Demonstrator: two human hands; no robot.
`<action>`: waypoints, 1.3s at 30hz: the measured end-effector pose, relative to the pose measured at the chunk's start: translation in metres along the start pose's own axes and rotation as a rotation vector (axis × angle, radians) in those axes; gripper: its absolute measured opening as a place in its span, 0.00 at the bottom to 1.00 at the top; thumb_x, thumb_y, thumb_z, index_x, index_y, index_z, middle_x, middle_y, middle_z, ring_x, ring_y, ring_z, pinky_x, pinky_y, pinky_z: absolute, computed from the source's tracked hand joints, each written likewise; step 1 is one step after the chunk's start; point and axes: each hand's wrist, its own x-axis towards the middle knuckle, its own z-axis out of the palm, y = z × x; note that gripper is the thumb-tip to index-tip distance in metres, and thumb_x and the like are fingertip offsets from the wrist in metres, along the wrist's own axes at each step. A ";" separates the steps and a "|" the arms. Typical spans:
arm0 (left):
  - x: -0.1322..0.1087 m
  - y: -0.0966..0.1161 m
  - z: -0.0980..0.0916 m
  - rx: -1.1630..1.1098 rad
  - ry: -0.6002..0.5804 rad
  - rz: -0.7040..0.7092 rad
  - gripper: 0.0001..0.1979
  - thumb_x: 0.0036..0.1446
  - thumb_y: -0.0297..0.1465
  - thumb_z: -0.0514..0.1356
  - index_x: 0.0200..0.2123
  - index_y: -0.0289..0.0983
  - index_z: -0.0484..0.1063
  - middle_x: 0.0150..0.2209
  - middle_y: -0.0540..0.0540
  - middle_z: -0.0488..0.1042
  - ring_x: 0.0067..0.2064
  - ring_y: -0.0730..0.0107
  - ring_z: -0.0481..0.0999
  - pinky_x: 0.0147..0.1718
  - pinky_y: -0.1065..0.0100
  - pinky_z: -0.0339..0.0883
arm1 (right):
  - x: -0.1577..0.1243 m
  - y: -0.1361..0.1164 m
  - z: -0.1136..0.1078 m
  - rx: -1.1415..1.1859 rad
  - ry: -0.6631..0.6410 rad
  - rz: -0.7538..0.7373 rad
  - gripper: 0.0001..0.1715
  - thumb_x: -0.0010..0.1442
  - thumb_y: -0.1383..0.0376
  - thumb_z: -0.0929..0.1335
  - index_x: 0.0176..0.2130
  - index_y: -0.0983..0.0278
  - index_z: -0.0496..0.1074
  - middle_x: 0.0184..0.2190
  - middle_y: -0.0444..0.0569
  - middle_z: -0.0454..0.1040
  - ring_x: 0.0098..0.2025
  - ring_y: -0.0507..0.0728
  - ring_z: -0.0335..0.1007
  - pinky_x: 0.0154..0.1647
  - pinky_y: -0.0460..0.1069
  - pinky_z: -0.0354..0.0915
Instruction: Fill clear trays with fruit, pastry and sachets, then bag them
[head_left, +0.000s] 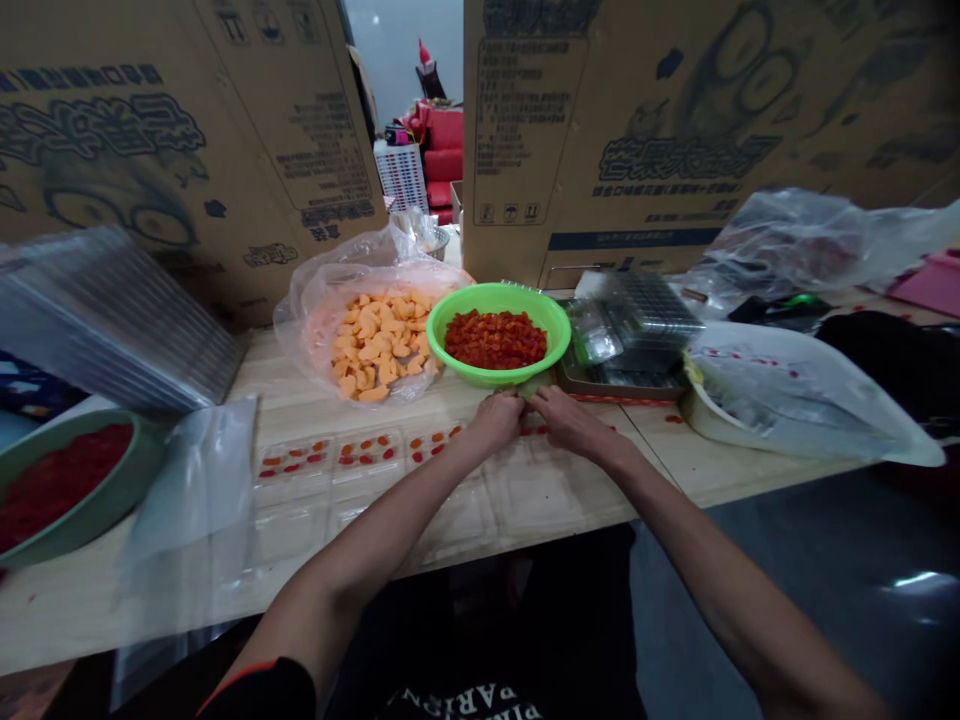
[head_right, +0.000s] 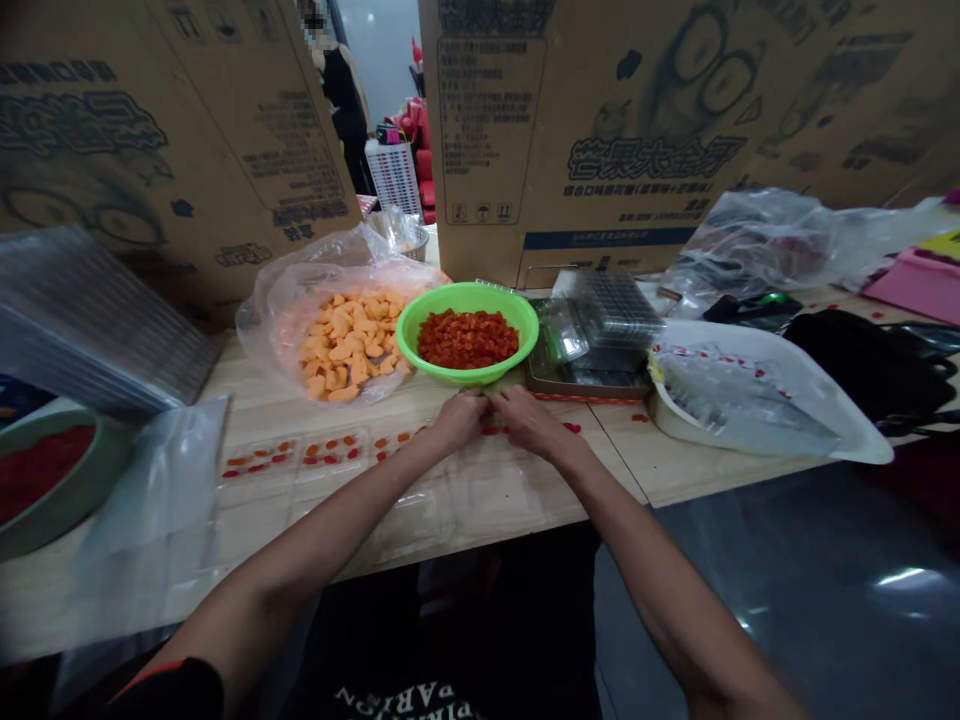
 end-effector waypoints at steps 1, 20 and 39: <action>-0.001 -0.002 -0.001 -0.011 -0.006 0.009 0.11 0.58 0.26 0.57 0.39 0.35 0.81 0.41 0.39 0.78 0.43 0.59 0.77 0.44 0.64 0.70 | 0.001 0.001 0.000 0.020 -0.007 -0.039 0.27 0.43 0.82 0.61 0.41 0.67 0.71 0.41 0.54 0.71 0.46 0.60 0.65 0.47 0.51 0.62; -0.001 -0.005 0.002 -0.063 -0.007 0.046 0.11 0.58 0.24 0.57 0.35 0.31 0.81 0.38 0.38 0.78 0.38 0.63 0.76 0.42 0.66 0.69 | 0.002 -0.004 0.000 -0.270 -0.198 0.278 0.12 0.58 0.68 0.65 0.41 0.66 0.75 0.40 0.58 0.74 0.44 0.64 0.69 0.43 0.54 0.55; -0.182 -0.038 -0.051 0.028 0.159 -0.044 0.15 0.66 0.29 0.53 0.51 0.35 0.75 0.54 0.37 0.74 0.55 0.56 0.73 0.53 0.56 0.69 | -0.068 -0.009 0.023 -0.177 0.224 0.372 0.28 0.62 0.73 0.58 0.60 0.73 0.67 0.57 0.63 0.69 0.59 0.64 0.64 0.59 0.55 0.60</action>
